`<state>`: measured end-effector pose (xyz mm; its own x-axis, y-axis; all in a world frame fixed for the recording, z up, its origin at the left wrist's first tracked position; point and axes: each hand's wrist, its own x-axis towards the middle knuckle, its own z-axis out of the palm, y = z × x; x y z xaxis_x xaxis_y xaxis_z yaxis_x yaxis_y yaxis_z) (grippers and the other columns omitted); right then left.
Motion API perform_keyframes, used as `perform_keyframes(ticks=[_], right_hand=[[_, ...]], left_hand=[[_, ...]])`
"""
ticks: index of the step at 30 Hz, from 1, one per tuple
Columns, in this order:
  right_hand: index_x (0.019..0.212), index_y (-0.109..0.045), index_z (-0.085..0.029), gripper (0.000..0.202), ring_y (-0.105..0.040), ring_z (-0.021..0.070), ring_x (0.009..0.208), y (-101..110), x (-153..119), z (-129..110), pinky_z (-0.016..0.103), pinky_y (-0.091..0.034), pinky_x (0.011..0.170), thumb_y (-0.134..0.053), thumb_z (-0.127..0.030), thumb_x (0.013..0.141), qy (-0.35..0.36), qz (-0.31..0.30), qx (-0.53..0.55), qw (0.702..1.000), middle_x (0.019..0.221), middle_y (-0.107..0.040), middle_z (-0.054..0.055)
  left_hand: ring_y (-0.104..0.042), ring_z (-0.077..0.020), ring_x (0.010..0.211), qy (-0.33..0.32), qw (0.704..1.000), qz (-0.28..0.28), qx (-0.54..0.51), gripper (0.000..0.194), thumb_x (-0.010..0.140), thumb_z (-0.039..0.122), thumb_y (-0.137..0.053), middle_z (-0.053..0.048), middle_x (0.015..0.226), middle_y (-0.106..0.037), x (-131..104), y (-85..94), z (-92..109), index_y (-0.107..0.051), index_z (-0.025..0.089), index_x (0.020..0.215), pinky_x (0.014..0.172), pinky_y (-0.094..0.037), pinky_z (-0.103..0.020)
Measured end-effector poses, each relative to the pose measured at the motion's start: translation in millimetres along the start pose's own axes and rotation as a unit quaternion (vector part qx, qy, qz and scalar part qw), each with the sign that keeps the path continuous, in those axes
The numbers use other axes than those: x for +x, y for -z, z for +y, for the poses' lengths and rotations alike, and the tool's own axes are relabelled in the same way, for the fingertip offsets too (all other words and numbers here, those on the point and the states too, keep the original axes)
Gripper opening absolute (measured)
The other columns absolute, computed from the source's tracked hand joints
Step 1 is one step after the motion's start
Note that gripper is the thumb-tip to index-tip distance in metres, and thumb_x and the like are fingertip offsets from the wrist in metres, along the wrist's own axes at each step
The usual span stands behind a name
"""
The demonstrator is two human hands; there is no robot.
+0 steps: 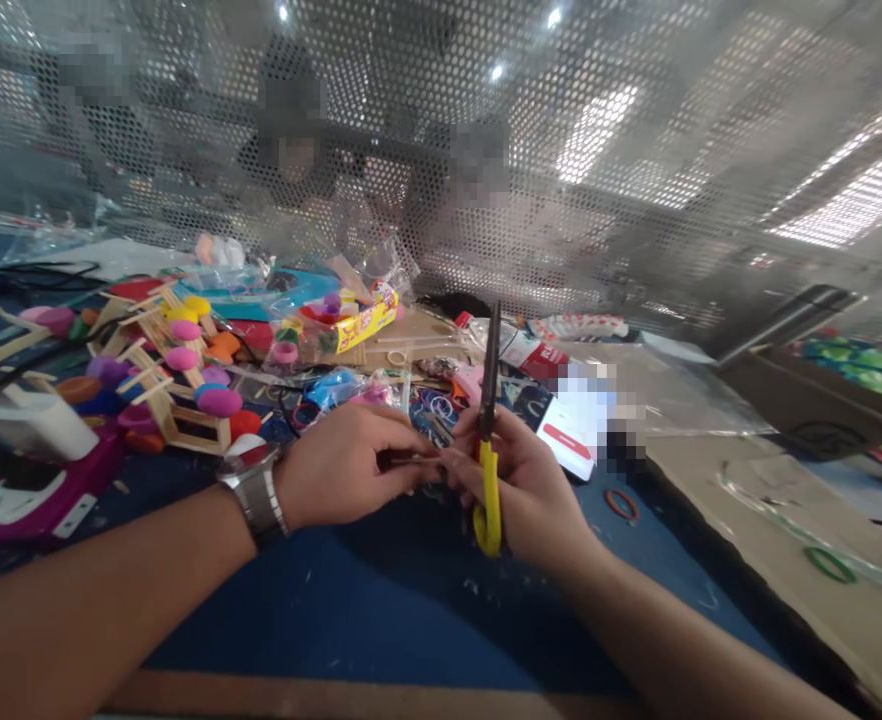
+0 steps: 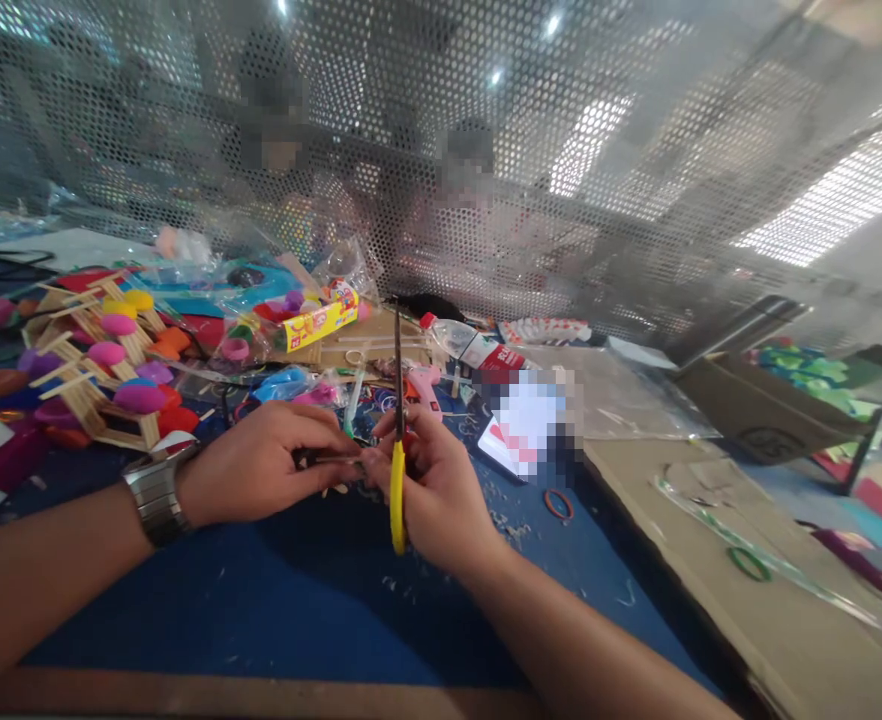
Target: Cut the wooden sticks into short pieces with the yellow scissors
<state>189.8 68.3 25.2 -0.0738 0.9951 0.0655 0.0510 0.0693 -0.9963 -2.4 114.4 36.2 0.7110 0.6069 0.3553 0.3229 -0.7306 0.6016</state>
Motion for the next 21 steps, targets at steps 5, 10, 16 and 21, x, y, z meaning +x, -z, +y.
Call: perform_keyframes(ticks=[5, 10, 16, 21], right_hand=[[0.09, -0.055, -0.025, 0.027, -0.049, 0.0099, 0.049, 5.3, 2.9, -0.3, 0.023, -0.039, 0.047, -0.075, -0.025, 0.072, 0.04, 0.04, 0.081, 0.995, 0.058, -0.049, -0.01], [0.088, -0.052, -0.026, 0.034, -0.062, 0.0139, 0.059, 5.5, 11.3, 0.6, 0.025, -0.048, 0.054, -0.074, -0.018, 0.064, 0.031, 0.047, 0.112, 0.992, 0.059, -0.048, -0.011], [0.09, -0.051, -0.025, 0.041, -0.057, 0.0113, 0.045, 1.9, 13.0, 0.7, 0.023, -0.045, 0.045, -0.081, -0.024, 0.062, -0.003, 0.023, 0.075, 0.997, 0.057, -0.056, -0.011], [0.087, -0.053, -0.024, 0.045, -0.057, 0.0112, 0.045, -0.2, 12.9, 1.9, 0.023, -0.046, 0.045, -0.086, -0.026, 0.057, -0.004, 0.016, 0.074, 0.997, 0.056, -0.058, -0.011]], left_hand=[[-0.065, -0.0227, 0.097, 0.023, 0.998, 0.049, 0.028, 0.031, 0.093, 0.029, -0.056, -0.008, 0.1, -0.073, 0.7, 3.3, -1.6, -0.067, 0.019, 0.119, 0.093, -0.048, -0.039], [-0.061, -0.0161, 0.08, 0.103, 0.985, 0.133, -0.032, 0.028, 0.096, 0.023, -0.043, -0.005, 0.088, -0.068, 5.8, 3.4, -8.3, -0.066, 0.016, 0.112, 0.078, -0.048, -0.029], [-0.055, -0.0116, 0.065, 0.154, 0.98, 0.091, -0.086, 0.029, 0.095, 0.025, -0.043, -0.004, 0.078, -0.066, 25.3, 18.7, -7.6, -0.068, 0.013, 0.101, 0.063, -0.043, -0.023], [-0.063, -0.0161, 0.081, 0.152, 0.985, -0.055, 0.052, 0.024, 0.09, 0.031, -0.057, -0.006, 0.093, -0.072, 33.3, 48.3, -2.3, -0.07, 0.016, 0.102, 0.075, -0.046, -0.027]])
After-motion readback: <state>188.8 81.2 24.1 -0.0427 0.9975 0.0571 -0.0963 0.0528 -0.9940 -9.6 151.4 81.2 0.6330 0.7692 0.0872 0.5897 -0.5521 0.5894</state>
